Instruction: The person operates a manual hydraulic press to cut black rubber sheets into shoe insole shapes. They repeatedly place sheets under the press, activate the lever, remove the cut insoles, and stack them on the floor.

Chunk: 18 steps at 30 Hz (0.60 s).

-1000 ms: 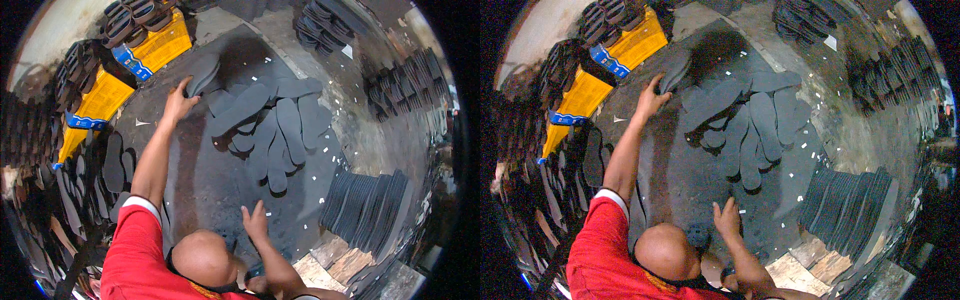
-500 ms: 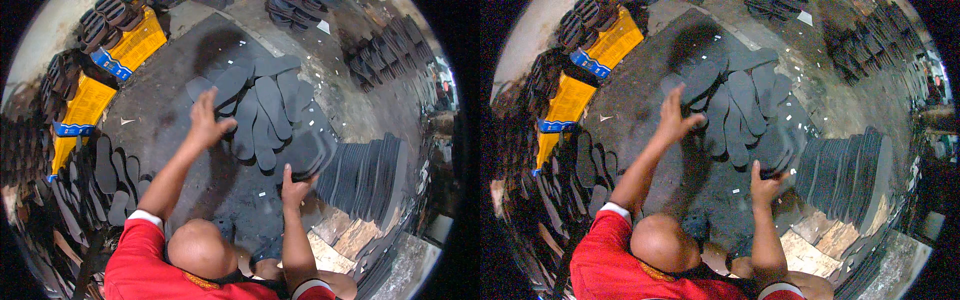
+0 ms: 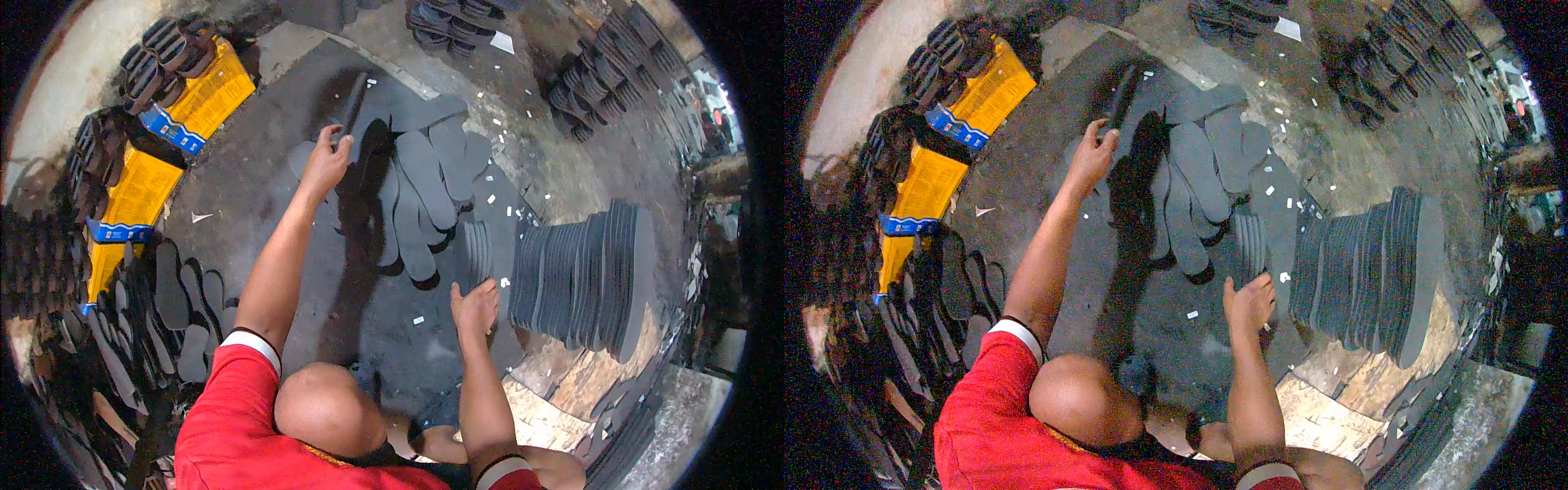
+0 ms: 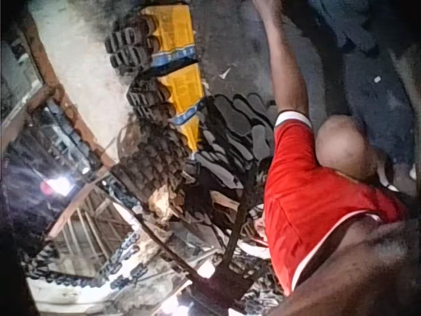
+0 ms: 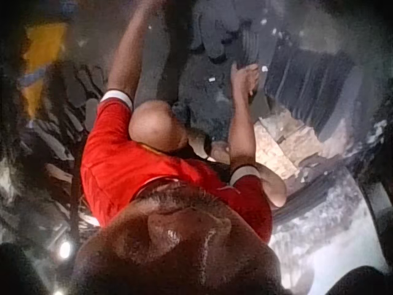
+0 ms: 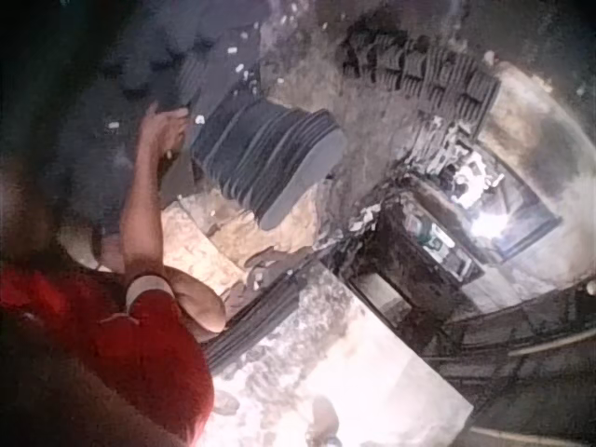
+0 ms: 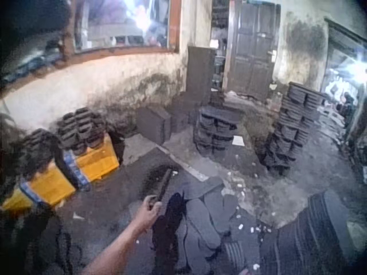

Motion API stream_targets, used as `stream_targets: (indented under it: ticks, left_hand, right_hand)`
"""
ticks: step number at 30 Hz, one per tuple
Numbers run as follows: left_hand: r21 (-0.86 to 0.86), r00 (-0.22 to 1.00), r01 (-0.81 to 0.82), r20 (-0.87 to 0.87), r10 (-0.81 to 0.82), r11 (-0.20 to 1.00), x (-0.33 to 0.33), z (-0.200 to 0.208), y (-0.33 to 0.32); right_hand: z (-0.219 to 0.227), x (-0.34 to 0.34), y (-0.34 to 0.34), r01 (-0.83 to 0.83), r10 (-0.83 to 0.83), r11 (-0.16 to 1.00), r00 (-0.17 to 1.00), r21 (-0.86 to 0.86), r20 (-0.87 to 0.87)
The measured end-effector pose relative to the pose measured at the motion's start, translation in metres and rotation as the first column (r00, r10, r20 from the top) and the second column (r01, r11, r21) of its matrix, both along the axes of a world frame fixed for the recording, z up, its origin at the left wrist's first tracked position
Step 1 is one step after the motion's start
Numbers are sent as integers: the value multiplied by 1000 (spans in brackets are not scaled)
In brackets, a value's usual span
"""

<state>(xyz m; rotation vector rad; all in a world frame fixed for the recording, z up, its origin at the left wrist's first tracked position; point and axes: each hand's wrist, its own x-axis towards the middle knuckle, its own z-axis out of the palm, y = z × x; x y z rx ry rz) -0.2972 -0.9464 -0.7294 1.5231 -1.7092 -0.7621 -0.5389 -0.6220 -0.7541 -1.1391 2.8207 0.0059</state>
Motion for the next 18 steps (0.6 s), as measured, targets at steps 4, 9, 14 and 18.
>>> stream_targets:
  ticks: [4, 9, 14, 18]
  left_hand:
    - [317, 922, 164, -387, -31, 934, -7, -10, -3]
    - [80, 971, -69, 234, 49, 994, -23, -28, 3]
    - [137, 931, -117, 361, 60, 984, -47, -26, 7]
    - [225, 967, -76, 256, 16, 971, -42, -11, 7]
  right_hand:
    - [1, -2, 0, -9, 9, 1000, 1000, -18, 20]
    - [0, 1, -3, 31, -31, 1000, 999, -3, 9]
    - [-5, 2, -1, -6, 5, 997, 1000, -72, -19]
    - [2, -10, -1, 113, -72, 985, 955, -128, 289]
